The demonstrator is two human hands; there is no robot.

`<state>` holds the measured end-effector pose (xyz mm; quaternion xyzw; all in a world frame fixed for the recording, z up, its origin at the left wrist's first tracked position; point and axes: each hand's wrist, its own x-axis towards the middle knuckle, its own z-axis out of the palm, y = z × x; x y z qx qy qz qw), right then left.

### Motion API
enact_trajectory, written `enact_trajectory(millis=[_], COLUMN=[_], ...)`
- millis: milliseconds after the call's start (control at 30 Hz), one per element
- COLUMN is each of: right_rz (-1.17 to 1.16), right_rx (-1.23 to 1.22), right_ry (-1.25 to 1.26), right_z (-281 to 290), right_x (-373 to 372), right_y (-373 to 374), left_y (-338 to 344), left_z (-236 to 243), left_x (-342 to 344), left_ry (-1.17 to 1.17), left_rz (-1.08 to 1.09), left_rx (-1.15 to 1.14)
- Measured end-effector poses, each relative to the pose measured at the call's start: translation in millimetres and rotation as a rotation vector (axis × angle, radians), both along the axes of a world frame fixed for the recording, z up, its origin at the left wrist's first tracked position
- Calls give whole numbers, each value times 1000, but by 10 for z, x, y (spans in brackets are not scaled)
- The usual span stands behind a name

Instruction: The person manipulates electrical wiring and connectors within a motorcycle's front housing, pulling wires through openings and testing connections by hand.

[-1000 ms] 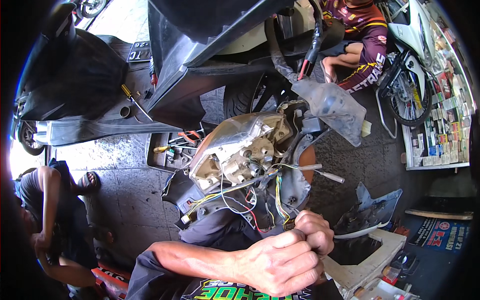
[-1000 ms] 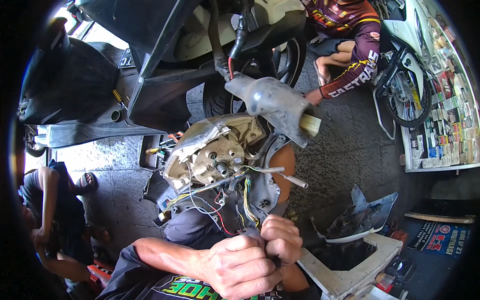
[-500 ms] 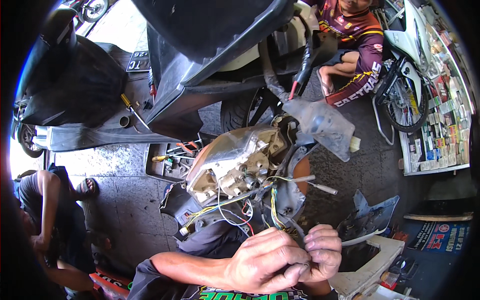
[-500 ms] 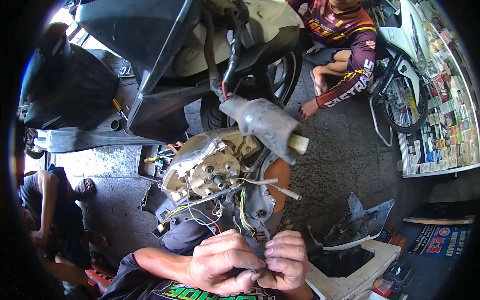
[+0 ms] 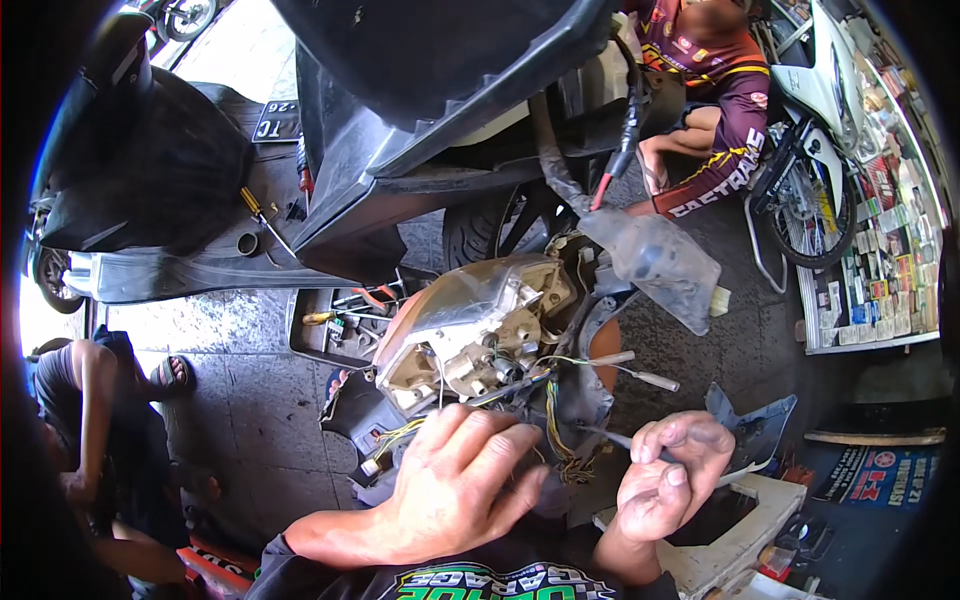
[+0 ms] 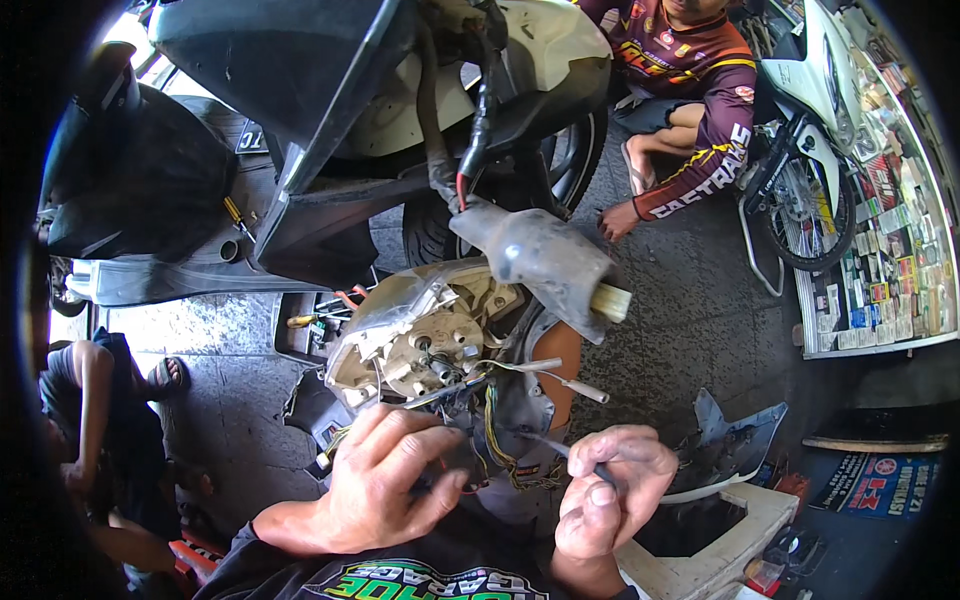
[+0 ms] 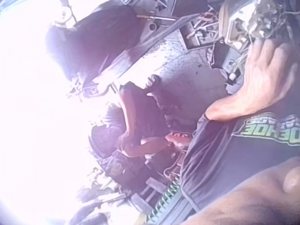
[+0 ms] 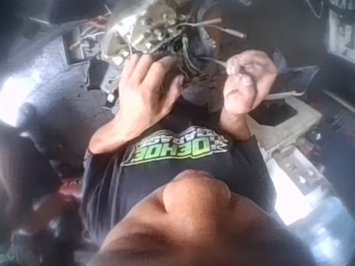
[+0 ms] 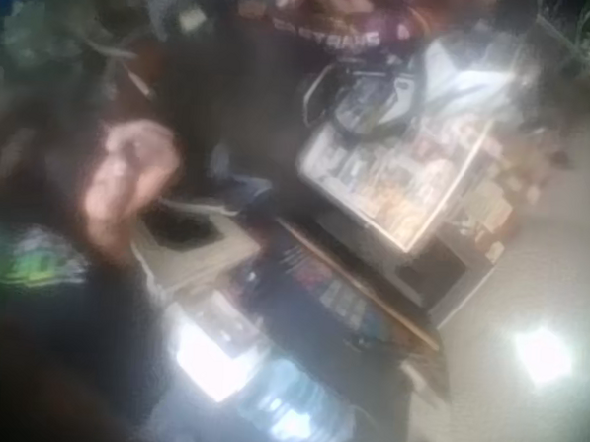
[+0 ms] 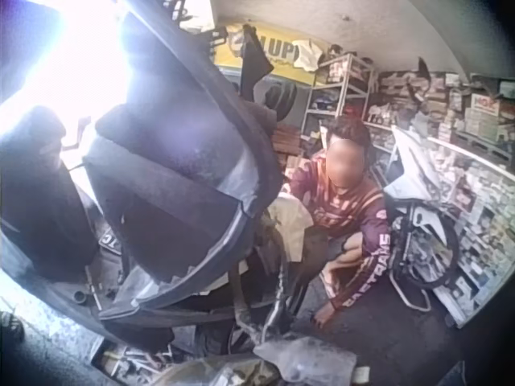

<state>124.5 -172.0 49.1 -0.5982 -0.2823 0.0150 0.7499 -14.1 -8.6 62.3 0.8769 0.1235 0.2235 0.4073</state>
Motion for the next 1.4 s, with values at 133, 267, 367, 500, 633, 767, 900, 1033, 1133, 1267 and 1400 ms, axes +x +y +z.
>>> enact_trajectory(millis=[133, 267, 367, 500, 633, 767, 900, 1033, 1133, 1267, 1400], right_rz=[-27, -67, -13, 28, 10, 10, 32, 78, 85, 67, 62], right_rx=[-193, -223, -243, -332, -330, -344, -402, -470, -471, -422, -402], right_ry=[31, 116, 108, 102, 122, 97, 134, 134, 127, 160, 155], right_z=[24, 104, 123, 127, 149, 152, 168, 211, 195, 154, 132], right_x=[35, 143, 210, 259, 271, 295, 324, 330, 348, 358, 358], right_y=[34, 169, 214, 224, 321, 403, 455, 503, 457, 473, 453], left_y=[40, 37, 18, 39, 73, 100, 130, 162, 172, 191, 204], left_z=[-40, -52, -120, -228, -319, -364, -380, -391, -393, -403, -421], left_x=[-73, -67, -61, -63, -72, -74, -73, -81, -81, -65, -76], left_ry=[68, 199, 220, 148, 74, 53, 40, 42, 47, 36, 36], left_rz=[78, 106, 70, 63, 71, 73, 69, 69, 83, 103, 95], left_rx=[52, 69, 33, 26, 28, 31, 16, 7, -3, -14, -5])
